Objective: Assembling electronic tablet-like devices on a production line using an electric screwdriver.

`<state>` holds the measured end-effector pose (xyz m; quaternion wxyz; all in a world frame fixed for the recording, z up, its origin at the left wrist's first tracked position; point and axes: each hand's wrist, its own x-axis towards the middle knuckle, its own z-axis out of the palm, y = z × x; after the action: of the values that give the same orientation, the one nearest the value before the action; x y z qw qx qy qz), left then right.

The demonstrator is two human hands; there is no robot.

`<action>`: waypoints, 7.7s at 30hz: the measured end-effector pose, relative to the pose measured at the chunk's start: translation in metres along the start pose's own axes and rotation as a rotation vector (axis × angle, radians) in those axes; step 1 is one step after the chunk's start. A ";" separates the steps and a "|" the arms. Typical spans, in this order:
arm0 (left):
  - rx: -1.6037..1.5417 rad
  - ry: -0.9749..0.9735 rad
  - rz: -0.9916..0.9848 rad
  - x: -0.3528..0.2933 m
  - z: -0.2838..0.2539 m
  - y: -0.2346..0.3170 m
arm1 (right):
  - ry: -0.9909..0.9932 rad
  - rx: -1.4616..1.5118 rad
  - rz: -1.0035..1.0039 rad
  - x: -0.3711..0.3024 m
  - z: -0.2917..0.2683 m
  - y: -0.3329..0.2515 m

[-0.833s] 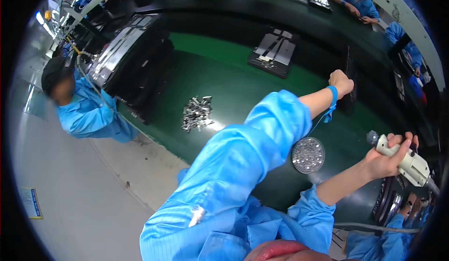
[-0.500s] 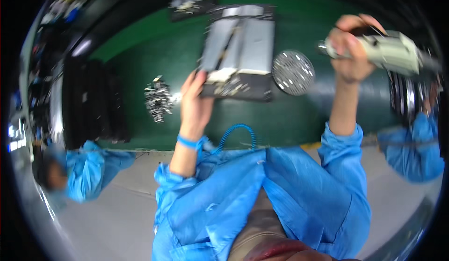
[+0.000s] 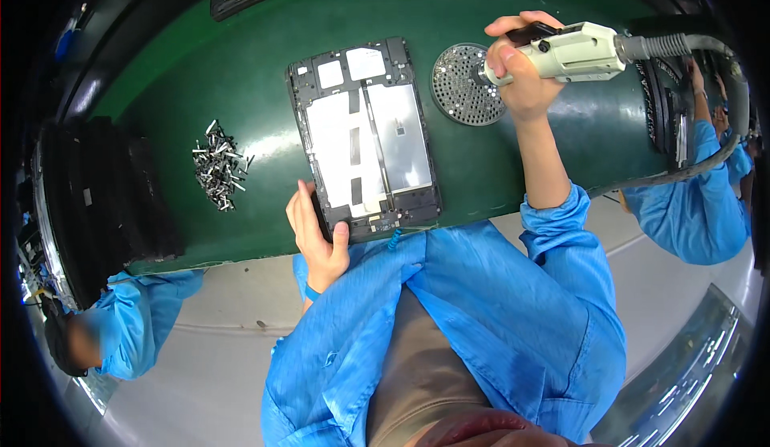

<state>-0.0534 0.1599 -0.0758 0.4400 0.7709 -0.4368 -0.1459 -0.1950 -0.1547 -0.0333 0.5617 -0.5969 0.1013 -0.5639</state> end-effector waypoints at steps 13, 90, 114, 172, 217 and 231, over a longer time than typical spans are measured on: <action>0.272 -0.047 0.028 -0.034 -0.013 -0.001 | -0.001 -0.023 0.068 -0.005 0.006 0.013; 0.541 0.169 -0.002 0.090 -0.090 -0.037 | 0.040 0.299 -0.048 0.063 0.102 -0.031; -0.109 -0.029 0.000 0.196 -0.028 -0.006 | 0.080 0.214 -0.059 0.066 0.098 -0.038; -0.667 -0.400 -0.250 0.219 -0.021 -0.063 | -0.235 0.139 0.098 0.006 0.197 0.075; -0.607 -0.170 -0.248 0.195 -0.014 -0.057 | 0.031 0.478 -0.054 0.100 0.159 0.012; -0.476 -0.350 -0.330 0.026 -0.025 0.020 | 0.206 0.479 -0.101 0.106 0.110 -0.040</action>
<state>-0.0341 0.1482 -0.0413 0.4962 0.6702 -0.3287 -0.4433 -0.0923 -0.1592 0.0868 0.6449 -0.3907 -0.0085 -0.6569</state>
